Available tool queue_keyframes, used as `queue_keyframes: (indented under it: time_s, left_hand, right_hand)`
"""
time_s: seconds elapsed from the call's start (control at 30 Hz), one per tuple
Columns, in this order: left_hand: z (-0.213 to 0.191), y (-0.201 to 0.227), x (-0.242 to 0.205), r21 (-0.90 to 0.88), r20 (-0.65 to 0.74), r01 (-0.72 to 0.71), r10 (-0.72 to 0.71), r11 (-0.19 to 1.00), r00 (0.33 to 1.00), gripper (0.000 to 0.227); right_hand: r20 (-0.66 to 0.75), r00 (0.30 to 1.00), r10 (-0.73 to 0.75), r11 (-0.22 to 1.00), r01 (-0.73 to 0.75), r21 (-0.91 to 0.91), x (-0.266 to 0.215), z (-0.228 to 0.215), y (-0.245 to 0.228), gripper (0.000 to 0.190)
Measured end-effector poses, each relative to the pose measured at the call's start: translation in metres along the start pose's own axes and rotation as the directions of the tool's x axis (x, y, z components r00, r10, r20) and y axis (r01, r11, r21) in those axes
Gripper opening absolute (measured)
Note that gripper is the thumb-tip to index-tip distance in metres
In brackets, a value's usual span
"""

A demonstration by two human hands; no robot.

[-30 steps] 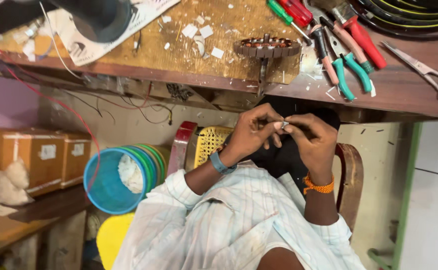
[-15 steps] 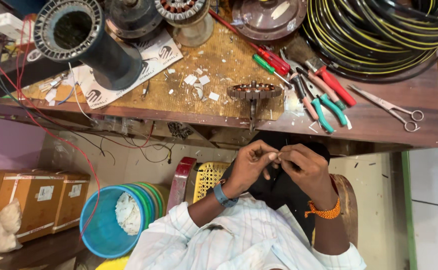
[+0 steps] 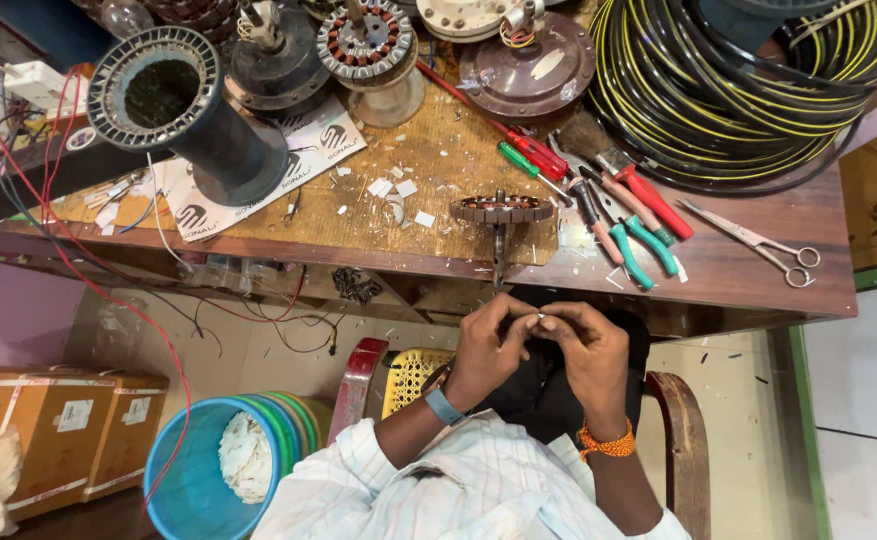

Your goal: The person cuts small white rectangular pieces with scissors and inserts them into slots on a circular copper-wound component. They then use a screwdriver to press the pieces into place, repeating the process for multiple slots.

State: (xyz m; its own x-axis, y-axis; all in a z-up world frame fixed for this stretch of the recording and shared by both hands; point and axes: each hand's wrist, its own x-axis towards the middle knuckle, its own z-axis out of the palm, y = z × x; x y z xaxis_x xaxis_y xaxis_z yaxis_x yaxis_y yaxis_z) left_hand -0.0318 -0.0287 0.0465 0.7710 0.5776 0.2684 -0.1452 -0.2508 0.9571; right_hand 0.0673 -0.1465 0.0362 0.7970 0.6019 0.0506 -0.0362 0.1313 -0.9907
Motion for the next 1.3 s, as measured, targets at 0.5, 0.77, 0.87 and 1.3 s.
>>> queue_keyframes:
  time_s: [0.5, 0.77, 0.87, 1.3]
  left_hand:
    - [0.010, 0.015, 0.020, -0.273, 0.048, 0.226, -0.221, 0.935, 0.974, 0.012]
    - [0.009, 0.048, 0.014, 0.220, 0.052, -0.240, 0.234, 0.946, 0.971, 0.022]
    - [0.002, 0.049, 0.017, 0.217, 0.095, -0.264, 0.249, 0.940, 0.964, 0.018]
    - [-0.014, 0.030, -0.012, 0.099, 0.148, -0.014, 0.000, 0.995, 0.989, 0.007]
  right_hand:
    - [-0.046, 0.971, -0.235, 0.904, 0.235, 0.358, 0.003, 0.009, 0.029, 0.017]
    - [-0.096, 0.915, -0.392, 0.870, 0.335, -0.362, 0.004, -0.009, 0.012, 0.013]
    - [-0.035, 0.808, -0.589, 0.699, 0.487, -0.523, 0.004, -0.003, -0.006, 0.013]
    - [0.164, 0.771, -0.615, 0.612, 0.598, -0.517, -0.027, 0.000, -0.018, 0.021]
